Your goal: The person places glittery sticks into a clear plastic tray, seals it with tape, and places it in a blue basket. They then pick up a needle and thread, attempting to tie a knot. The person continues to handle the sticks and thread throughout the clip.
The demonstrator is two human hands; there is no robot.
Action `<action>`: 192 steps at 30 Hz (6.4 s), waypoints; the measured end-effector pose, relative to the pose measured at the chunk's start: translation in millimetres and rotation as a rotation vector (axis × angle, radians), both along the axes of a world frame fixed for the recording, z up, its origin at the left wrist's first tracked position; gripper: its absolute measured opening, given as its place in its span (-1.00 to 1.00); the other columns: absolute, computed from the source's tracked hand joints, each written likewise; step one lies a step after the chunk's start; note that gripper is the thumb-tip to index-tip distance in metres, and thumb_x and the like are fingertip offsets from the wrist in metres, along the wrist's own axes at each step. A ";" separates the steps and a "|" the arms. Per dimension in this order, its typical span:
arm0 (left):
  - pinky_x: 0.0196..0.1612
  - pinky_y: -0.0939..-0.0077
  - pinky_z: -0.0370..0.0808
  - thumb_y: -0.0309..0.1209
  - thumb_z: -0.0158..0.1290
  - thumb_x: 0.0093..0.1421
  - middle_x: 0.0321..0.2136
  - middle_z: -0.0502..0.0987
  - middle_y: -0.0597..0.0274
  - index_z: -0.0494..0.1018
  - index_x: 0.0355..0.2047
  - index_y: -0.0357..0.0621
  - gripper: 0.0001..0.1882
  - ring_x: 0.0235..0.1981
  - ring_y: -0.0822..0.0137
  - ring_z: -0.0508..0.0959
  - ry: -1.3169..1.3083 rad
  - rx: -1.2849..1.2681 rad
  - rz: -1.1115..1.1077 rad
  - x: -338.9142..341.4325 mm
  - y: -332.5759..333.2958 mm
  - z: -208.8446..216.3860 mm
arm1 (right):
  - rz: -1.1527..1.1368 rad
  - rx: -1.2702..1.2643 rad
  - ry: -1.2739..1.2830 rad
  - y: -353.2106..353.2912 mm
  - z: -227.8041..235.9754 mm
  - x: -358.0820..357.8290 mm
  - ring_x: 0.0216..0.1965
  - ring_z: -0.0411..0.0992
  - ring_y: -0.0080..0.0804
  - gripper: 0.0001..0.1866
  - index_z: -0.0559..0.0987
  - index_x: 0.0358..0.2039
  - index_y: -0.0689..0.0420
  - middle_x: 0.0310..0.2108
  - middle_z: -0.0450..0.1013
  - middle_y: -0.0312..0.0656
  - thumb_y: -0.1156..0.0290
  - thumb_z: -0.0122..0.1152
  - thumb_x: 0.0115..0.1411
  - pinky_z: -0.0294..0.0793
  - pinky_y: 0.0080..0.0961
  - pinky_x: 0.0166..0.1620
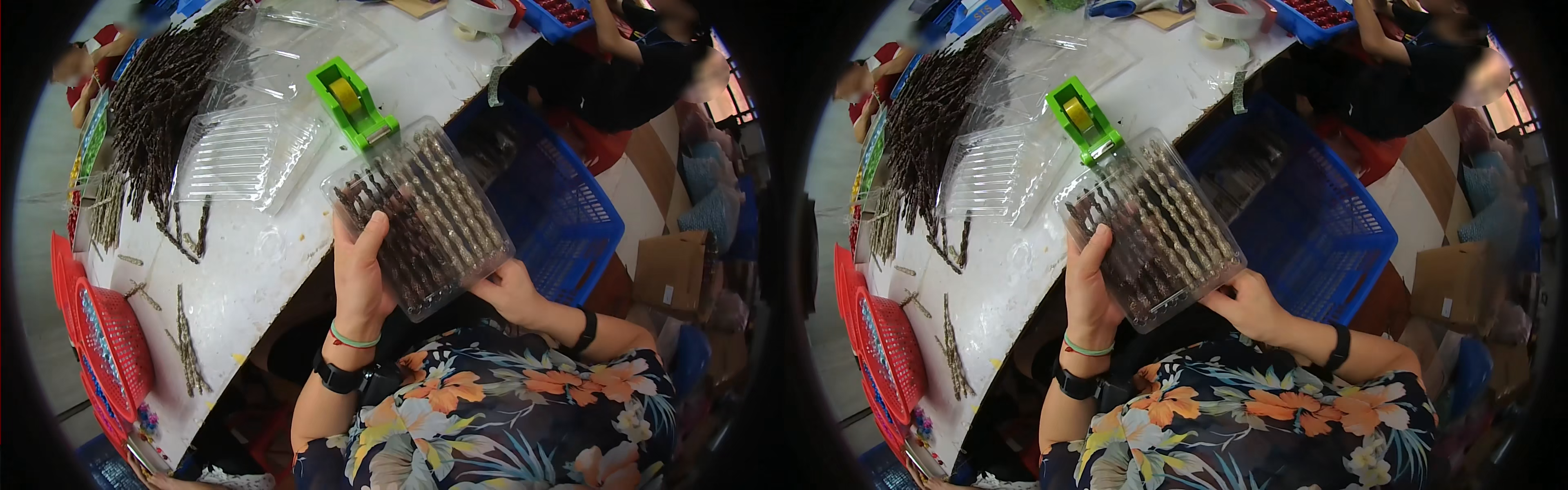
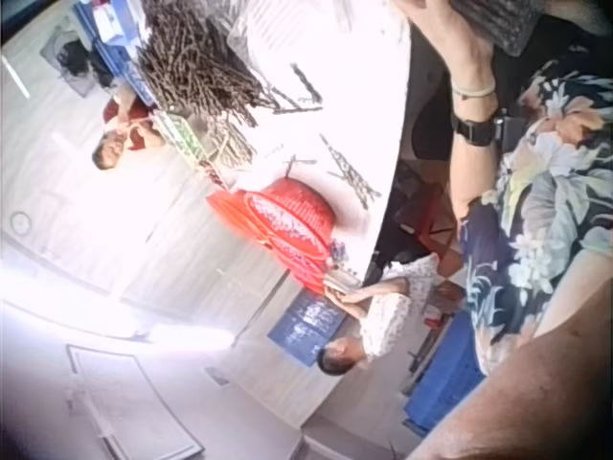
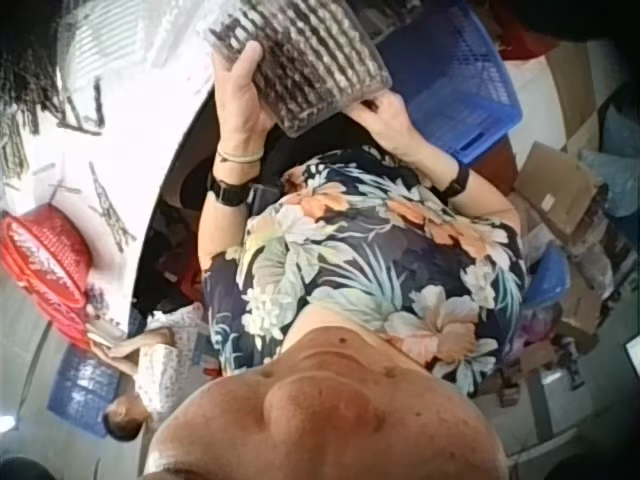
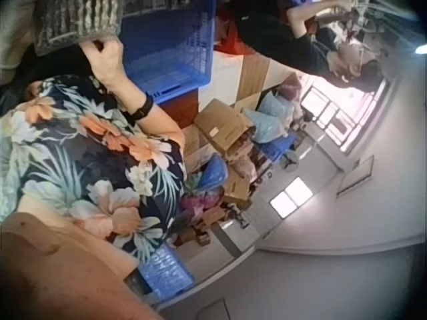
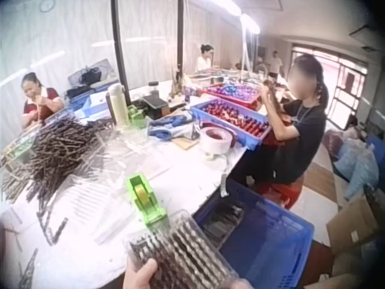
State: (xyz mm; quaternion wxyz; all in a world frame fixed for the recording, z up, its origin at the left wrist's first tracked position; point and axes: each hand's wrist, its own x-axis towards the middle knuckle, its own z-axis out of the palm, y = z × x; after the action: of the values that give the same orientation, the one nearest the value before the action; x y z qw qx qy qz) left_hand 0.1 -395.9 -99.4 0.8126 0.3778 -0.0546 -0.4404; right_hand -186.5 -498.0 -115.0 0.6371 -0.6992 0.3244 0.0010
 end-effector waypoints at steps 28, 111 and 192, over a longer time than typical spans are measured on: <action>0.00 0.28 0.58 -0.58 -0.03 0.24 -0.02 0.46 0.05 0.15 0.18 -0.21 -0.50 -0.05 0.24 0.55 -0.045 0.020 0.029 10.9 -0.7 8.4 | 0.041 -1.151 -0.699 -112.9 -38.9 136.3 -0.42 0.44 -0.17 -0.82 0.57 -0.29 0.13 -0.45 0.42 -0.18 0.46 0.20 0.05 0.44 -0.37 -0.34; -0.16 0.43 0.55 -0.63 0.10 0.15 -0.07 0.55 0.03 0.30 0.14 -0.22 -0.48 -0.14 0.31 0.61 -0.981 0.259 0.023 8.7 90.5 38.1 | 0.361 0.719 -0.590 -75.2 69.2 109.8 0.14 0.39 -0.18 0.01 0.17 0.29 0.26 0.11 0.40 0.09 -0.47 -0.36 0.23 0.29 -0.23 0.24; 0.08 0.37 0.46 -0.53 0.03 0.22 0.00 0.54 -0.10 0.30 0.15 -0.42 -0.52 0.05 0.16 0.54 -0.676 0.908 -0.480 3.4 60.0 -48.6 | -1.265 0.693 -0.169 -295.6 -432.0 -25.1 0.27 0.23 -0.02 -0.27 0.29 0.25 0.23 0.27 0.23 0.03 0.00 0.16 0.23 0.25 -0.13 0.22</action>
State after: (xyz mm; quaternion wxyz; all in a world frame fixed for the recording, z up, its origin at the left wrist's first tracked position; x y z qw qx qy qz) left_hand 3.5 -335.9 -148.0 0.3865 0.7820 -0.1998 -0.4462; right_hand -211.6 -793.7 -547.0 0.7237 -0.1333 0.5972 -0.3190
